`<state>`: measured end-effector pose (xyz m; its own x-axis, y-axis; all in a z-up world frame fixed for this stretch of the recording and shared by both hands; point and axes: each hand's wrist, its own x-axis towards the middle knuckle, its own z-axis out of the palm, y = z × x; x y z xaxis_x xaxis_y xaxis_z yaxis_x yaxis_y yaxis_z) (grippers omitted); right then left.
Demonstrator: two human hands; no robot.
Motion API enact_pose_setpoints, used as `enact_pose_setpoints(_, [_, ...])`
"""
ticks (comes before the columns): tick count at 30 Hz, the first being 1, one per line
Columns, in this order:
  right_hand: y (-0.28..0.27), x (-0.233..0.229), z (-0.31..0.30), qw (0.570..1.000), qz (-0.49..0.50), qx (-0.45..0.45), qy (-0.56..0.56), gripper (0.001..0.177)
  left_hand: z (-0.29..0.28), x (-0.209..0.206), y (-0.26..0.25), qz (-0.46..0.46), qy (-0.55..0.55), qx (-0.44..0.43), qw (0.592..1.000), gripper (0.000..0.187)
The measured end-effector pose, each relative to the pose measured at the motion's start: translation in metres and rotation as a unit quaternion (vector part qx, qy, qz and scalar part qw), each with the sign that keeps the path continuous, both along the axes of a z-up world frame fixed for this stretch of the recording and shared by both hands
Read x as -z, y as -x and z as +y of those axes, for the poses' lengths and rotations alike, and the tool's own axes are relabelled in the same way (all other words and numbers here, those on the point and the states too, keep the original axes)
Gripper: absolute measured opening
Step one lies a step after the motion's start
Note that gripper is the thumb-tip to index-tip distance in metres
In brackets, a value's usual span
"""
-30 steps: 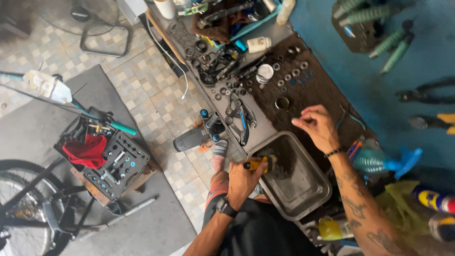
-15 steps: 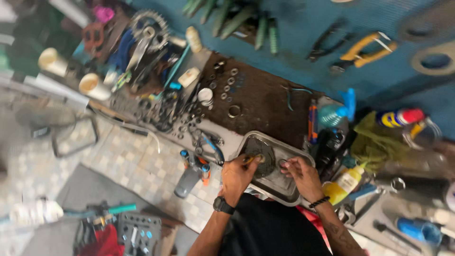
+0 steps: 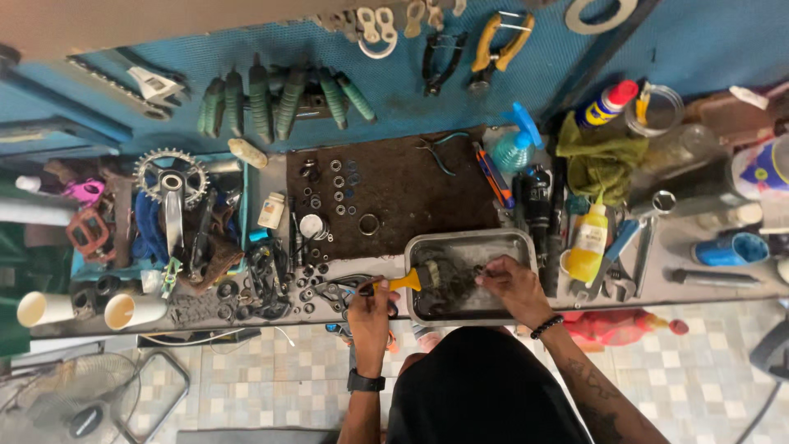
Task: The person scrubs small metal bicycle parts, including rings and bearings, in a metal tray filled with liquid using a yellow brush. They occasionally use a screwdriver to manipulate the parts while cleaning them.
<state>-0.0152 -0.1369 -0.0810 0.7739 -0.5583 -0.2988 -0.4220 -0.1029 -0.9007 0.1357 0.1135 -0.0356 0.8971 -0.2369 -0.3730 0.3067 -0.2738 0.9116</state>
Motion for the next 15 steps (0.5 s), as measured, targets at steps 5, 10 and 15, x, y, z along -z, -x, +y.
enact_pose_setpoints(5, [0.000, -0.037, 0.032, 0.983, 0.004, 0.025, 0.181, 0.046, 0.008, -0.017, -0.011, -0.103, -0.070, -0.025, 0.992, 0.037])
enact_pose_setpoints(10, [0.006, -0.070, 0.044, 0.925, -0.069, -0.024, 0.372, 0.054, -0.004, -0.056, -0.010, -0.445, -0.162, -0.013, 0.881, 0.037])
enact_pose_setpoints(15, [0.016, -0.076, 0.047, 0.958, -0.077, 0.017, 0.276, 0.053, -0.106, -0.021, -0.018, -0.255, 0.010, 0.180, 0.950, 0.034])
